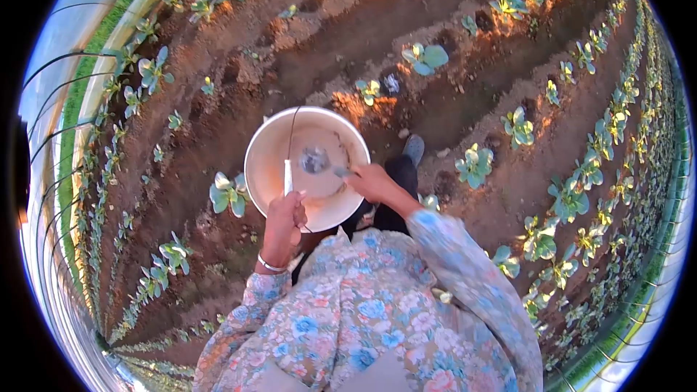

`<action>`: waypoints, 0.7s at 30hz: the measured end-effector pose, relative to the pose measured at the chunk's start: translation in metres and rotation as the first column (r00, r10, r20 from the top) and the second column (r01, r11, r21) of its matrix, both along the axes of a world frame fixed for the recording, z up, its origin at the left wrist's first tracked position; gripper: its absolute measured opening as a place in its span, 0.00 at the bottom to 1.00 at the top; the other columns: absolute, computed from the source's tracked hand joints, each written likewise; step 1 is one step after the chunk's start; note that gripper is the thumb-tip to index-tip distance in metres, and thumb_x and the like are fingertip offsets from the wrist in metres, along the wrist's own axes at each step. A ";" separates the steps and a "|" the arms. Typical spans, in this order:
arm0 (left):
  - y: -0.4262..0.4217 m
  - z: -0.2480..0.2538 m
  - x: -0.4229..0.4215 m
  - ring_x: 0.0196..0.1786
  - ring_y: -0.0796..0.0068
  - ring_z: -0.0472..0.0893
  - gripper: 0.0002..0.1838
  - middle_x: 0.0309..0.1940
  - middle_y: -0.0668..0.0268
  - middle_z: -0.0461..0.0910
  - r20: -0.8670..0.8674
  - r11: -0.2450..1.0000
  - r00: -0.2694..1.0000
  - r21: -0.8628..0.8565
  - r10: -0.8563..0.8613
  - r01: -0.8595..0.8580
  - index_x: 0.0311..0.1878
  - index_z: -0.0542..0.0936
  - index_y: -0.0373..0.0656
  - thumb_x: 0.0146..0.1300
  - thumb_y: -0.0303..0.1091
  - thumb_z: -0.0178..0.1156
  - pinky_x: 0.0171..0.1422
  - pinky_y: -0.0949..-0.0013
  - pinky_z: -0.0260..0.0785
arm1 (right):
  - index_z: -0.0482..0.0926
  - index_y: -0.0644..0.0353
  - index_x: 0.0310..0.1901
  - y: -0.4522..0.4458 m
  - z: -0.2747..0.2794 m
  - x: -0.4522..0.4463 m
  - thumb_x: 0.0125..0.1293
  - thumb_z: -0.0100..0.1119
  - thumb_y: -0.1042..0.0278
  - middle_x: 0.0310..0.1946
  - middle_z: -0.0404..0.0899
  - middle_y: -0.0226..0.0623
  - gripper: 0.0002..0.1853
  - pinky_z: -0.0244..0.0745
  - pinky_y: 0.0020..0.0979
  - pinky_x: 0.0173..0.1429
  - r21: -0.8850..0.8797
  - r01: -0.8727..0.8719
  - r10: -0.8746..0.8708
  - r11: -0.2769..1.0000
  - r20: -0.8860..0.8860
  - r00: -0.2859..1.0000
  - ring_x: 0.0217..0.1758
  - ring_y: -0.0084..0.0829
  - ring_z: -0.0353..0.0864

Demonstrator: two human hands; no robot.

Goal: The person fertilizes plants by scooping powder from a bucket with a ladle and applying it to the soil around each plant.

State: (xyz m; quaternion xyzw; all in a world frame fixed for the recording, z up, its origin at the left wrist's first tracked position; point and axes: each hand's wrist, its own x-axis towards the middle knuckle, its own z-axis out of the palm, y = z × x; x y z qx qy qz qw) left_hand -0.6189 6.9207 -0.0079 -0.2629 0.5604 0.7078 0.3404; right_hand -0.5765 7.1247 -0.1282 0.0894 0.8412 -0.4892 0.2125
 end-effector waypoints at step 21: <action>0.143 0.014 0.009 0.21 0.89 0.62 0.12 0.15 0.76 0.66 -0.053 0.747 0.767 -0.276 -0.640 0.605 0.26 0.75 0.37 0.52 0.36 0.63 0.23 0.76 0.56 | 0.76 0.68 0.33 0.033 -0.156 0.009 0.58 0.56 0.60 0.26 0.78 0.54 0.16 0.74 0.43 0.39 0.200 0.404 -0.437 0.893 0.167 0.884 0.31 0.50 0.79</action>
